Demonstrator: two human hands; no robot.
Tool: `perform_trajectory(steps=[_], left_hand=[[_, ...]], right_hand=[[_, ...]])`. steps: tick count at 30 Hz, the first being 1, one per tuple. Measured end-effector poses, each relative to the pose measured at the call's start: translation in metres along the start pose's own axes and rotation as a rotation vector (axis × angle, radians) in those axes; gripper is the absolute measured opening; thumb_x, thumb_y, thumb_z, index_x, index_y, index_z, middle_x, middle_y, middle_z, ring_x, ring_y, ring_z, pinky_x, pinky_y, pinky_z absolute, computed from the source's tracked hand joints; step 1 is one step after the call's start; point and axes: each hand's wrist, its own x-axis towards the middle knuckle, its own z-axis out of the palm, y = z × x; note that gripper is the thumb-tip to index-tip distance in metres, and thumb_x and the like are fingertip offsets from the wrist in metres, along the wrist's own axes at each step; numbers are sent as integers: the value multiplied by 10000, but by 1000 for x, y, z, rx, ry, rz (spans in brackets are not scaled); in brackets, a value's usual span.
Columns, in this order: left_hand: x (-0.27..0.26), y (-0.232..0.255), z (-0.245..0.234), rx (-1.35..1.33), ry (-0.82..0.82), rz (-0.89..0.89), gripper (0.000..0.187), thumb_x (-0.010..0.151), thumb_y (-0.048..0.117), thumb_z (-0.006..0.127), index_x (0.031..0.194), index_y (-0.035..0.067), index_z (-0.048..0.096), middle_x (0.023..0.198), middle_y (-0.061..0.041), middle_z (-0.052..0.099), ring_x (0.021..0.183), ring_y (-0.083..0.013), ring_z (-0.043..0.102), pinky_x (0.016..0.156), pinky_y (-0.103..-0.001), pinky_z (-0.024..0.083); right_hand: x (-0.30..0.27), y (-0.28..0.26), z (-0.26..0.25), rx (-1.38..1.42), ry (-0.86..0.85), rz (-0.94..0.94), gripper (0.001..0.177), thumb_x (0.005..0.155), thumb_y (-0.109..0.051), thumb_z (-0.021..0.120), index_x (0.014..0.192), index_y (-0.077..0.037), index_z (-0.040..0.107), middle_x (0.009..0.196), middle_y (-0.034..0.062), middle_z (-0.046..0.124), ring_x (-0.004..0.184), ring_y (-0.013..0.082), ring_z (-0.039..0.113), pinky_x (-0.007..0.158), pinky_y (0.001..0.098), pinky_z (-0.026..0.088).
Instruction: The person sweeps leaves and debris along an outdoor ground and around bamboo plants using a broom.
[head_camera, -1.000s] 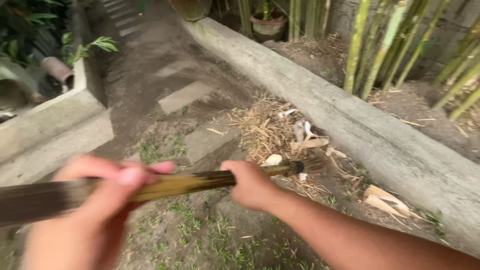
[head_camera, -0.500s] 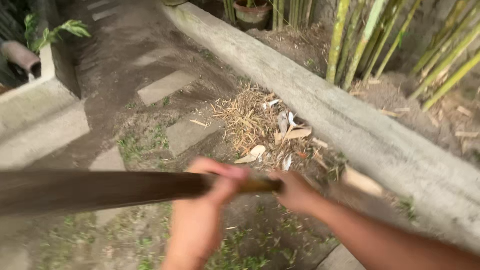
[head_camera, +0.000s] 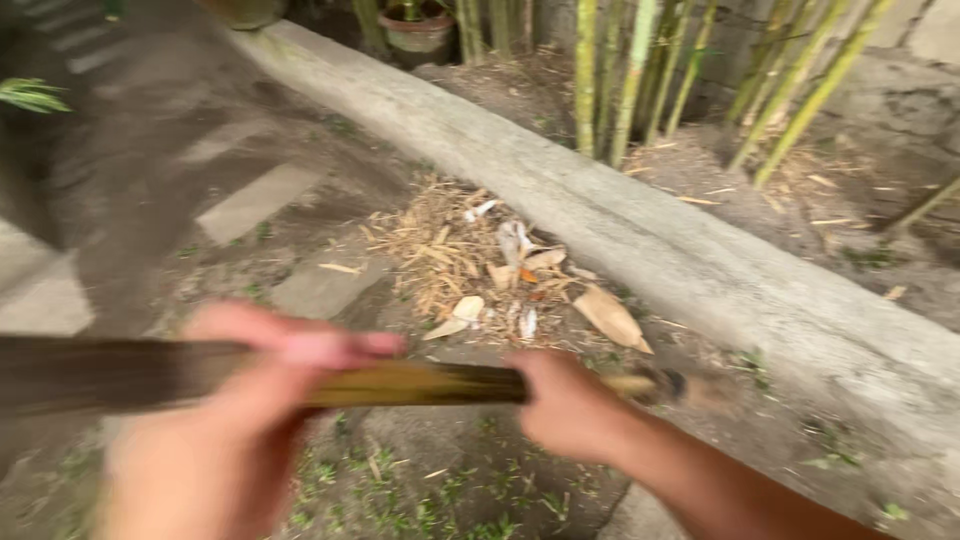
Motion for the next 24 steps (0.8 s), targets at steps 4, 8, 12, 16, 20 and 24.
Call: perform_trajectory(steps=[4, 8, 12, 16, 20, 24], left_hand=[[18, -100, 80, 36, 83, -274, 144, 825, 126, 768, 782, 67, 644, 817, -120, 769, 859, -255, 756, 863, -383, 582], [23, -128, 96, 209, 186, -90, 199, 892, 160, 801, 822, 63, 642, 778, -38, 525, 745, -161, 481, 685, -319, 403], [27, -73, 55, 372, 326, -46, 207, 872, 195, 786, 792, 79, 635, 790, -30, 609, 749, -147, 572, 671, -306, 465], [15, 5, 21, 421, 311, 120, 127, 892, 146, 729, 828, 91, 634, 867, -113, 768, 917, -256, 778, 828, -377, 592], [9, 49, -11, 149, 172, 189, 117, 929, 86, 698, 889, 78, 588, 905, -148, 709, 1037, -346, 753, 961, -573, 566], [19, 14, -27, 26, 129, 4, 60, 899, 22, 689, 882, 11, 632, 883, -217, 740, 994, -409, 796, 941, -570, 575]], right_hand=[[14, 115, -19, 34, 75, 287, 558, 832, 104, 543, 1309, -160, 663, 902, 124, 717, 719, 262, 680, 593, 361, 535], [84, 144, -29, -114, 210, 33, 552, 766, 86, 604, 1275, -119, 652, 848, 152, 720, 771, 256, 711, 677, 389, 532], [148, 64, -14, -189, 186, -393, 203, 774, 51, 626, 938, -56, 679, 808, 109, 705, 778, 226, 684, 696, 388, 502], [136, -35, 6, -37, 97, -441, 199, 862, 73, 547, 908, -88, 655, 794, 65, 656, 722, 207, 655, 622, 377, 512], [91, -75, 15, -139, 40, -329, 209, 891, 50, 562, 979, -126, 633, 794, 42, 637, 696, 171, 656, 595, 371, 525], [64, -30, 37, -25, 93, -145, 330, 871, 49, 601, 1092, -172, 707, 877, 35, 707, 758, 138, 699, 644, 318, 550]])
